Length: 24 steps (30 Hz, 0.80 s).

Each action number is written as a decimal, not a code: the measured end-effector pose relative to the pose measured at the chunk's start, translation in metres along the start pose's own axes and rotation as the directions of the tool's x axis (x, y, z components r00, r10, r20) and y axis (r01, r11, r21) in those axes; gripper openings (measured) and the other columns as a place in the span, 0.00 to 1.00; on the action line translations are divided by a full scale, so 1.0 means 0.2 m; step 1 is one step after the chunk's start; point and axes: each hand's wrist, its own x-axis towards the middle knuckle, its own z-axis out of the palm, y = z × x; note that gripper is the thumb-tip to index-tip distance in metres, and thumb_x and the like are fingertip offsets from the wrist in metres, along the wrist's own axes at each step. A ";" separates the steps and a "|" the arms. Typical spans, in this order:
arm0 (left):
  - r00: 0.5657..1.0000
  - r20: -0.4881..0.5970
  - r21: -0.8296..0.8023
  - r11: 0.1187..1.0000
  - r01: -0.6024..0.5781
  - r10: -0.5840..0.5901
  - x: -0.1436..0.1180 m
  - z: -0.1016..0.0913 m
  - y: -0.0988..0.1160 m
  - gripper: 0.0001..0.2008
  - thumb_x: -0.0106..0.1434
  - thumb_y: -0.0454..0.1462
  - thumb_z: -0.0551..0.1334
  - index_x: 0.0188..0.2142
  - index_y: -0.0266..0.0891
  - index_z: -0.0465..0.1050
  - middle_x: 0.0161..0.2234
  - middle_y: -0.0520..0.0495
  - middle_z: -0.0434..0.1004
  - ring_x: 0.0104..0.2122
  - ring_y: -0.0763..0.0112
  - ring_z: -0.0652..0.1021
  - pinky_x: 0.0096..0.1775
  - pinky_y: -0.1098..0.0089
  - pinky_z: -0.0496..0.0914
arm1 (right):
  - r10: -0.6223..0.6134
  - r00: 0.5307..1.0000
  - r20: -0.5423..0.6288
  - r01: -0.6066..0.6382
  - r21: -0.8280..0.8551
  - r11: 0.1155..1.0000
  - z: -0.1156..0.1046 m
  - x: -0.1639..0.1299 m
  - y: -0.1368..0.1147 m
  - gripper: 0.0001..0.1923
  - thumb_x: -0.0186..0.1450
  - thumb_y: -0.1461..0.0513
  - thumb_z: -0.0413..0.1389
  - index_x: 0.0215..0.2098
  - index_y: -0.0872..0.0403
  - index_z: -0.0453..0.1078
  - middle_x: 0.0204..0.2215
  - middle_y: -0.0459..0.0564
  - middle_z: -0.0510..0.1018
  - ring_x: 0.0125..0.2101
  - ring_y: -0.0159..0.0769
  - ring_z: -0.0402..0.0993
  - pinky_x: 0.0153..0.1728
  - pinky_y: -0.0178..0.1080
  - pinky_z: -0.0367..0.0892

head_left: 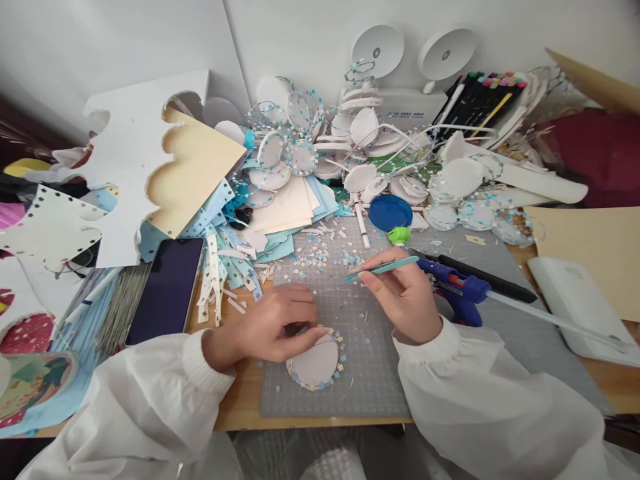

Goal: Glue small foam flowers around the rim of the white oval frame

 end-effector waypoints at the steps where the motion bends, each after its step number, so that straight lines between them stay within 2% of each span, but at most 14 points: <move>1: 1.000 -0.018 0.019 1.000 0.007 -0.007 0.00 0.00 0.00 0.14 0.65 0.36 0.55 0.22 0.38 0.64 0.19 0.50 0.63 0.24 0.70 0.66 0.30 0.67 0.60 | 0.014 1.000 -0.012 -0.013 0.035 0.999 0.01 0.00 0.00 0.05 0.63 0.58 0.59 0.34 0.50 0.68 0.32 0.49 0.73 0.34 0.37 0.74 0.35 0.42 0.73; 7: 0.986 -0.163 0.016 0.999 0.030 -0.027 0.00 0.01 0.00 0.12 0.65 0.36 0.57 0.24 0.36 0.67 0.20 0.49 0.66 0.24 0.71 0.66 0.30 0.68 0.59 | 0.076 0.997 -0.010 -0.073 0.191 0.979 0.03 0.01 -0.02 0.04 0.63 0.60 0.59 0.34 0.51 0.69 0.37 0.50 0.77 0.33 0.34 0.78 0.36 0.40 0.76; 9: 0.975 -0.215 0.000 0.999 0.052 -0.051 0.00 0.01 0.01 0.12 0.64 0.35 0.57 0.24 0.36 0.66 0.20 0.49 0.66 0.24 0.71 0.66 0.29 0.69 0.59 | 0.099 0.995 -0.017 -0.094 0.192 0.977 0.04 0.01 -0.01 0.04 0.62 0.60 0.59 0.34 0.51 0.69 0.38 0.49 0.78 0.30 0.33 0.78 0.35 0.40 0.77; 11: 0.953 -0.276 -0.040 0.993 0.115 -0.121 0.00 0.01 0.01 0.13 0.65 0.35 0.57 0.23 0.36 0.66 0.20 0.50 0.65 0.24 0.73 0.65 0.29 0.70 0.59 | 0.098 0.994 -0.039 -0.092 0.145 0.985 0.06 0.00 0.01 0.04 0.62 0.60 0.60 0.34 0.51 0.70 0.35 0.49 0.79 0.29 0.33 0.78 0.33 0.40 0.77; 13: 0.909 -0.349 -0.134 0.972 0.190 -0.226 0.00 0.01 0.02 0.12 0.66 0.35 0.56 0.25 0.36 0.68 0.23 0.50 0.67 0.25 0.73 0.67 0.29 0.71 0.60 | 0.054 0.997 -0.052 -0.052 0.035 0.998 0.08 0.00 0.03 0.04 0.61 0.60 0.61 0.34 0.51 0.71 0.32 0.48 0.79 0.30 0.35 0.78 0.31 0.39 0.76; 15: 0.841 -0.411 -0.270 0.928 0.256 -0.351 0.00 0.01 0.02 0.11 0.68 0.36 0.54 0.30 0.35 0.70 0.26 0.49 0.68 0.27 0.73 0.68 0.31 0.71 0.61 | -0.023 0.999 -0.033 0.020 -0.093 0.995 0.09 0.00 0.05 0.04 0.60 0.61 0.61 0.34 0.51 0.72 0.32 0.49 0.80 0.32 0.37 0.79 0.33 0.39 0.75; 17: 0.769 -0.432 -0.412 0.861 0.296 -0.471 -0.01 0.01 0.01 0.11 0.69 0.37 0.52 0.35 0.35 0.70 0.26 0.51 0.65 0.27 0.73 0.67 0.31 0.71 0.60 | -0.079 0.997 -0.001 0.077 -0.169 0.983 0.10 0.00 0.07 0.03 0.61 0.61 0.60 0.34 0.51 0.72 0.33 0.50 0.81 0.35 0.38 0.79 0.35 0.40 0.75; 19: 0.715 -0.422 -0.537 0.789 0.298 -0.558 0.00 0.02 0.00 0.10 0.69 0.38 0.51 0.36 0.36 0.69 0.23 0.54 0.60 0.25 0.74 0.63 0.29 0.72 0.58 | -0.100 0.995 0.005 0.099 -0.192 0.976 0.10 0.01 0.08 0.02 0.61 0.61 0.60 0.33 0.51 0.71 0.33 0.50 0.81 0.35 0.38 0.79 0.36 0.39 0.75; 21: 0.686 -0.411 -0.630 0.731 0.262 -0.600 0.00 0.02 -0.02 0.10 0.69 0.38 0.51 0.36 0.37 0.67 0.22 0.55 0.57 0.23 0.75 0.61 0.28 0.72 0.55 | -0.096 0.995 0.000 0.094 -0.203 0.975 0.10 0.01 0.08 0.02 0.61 0.61 0.60 0.33 0.51 0.71 0.32 0.50 0.81 0.35 0.38 0.79 0.34 0.38 0.74; 24: 0.670 -0.405 -0.693 0.687 0.219 -0.622 0.01 0.02 -0.03 0.09 0.69 0.38 0.51 0.36 0.37 0.66 0.22 0.55 0.57 0.23 0.75 0.60 0.27 0.72 0.54 | -0.084 0.996 0.017 0.086 -0.217 0.972 0.11 0.02 0.08 0.02 0.61 0.61 0.60 0.33 0.51 0.71 0.32 0.50 0.82 0.34 0.38 0.79 0.31 0.37 0.73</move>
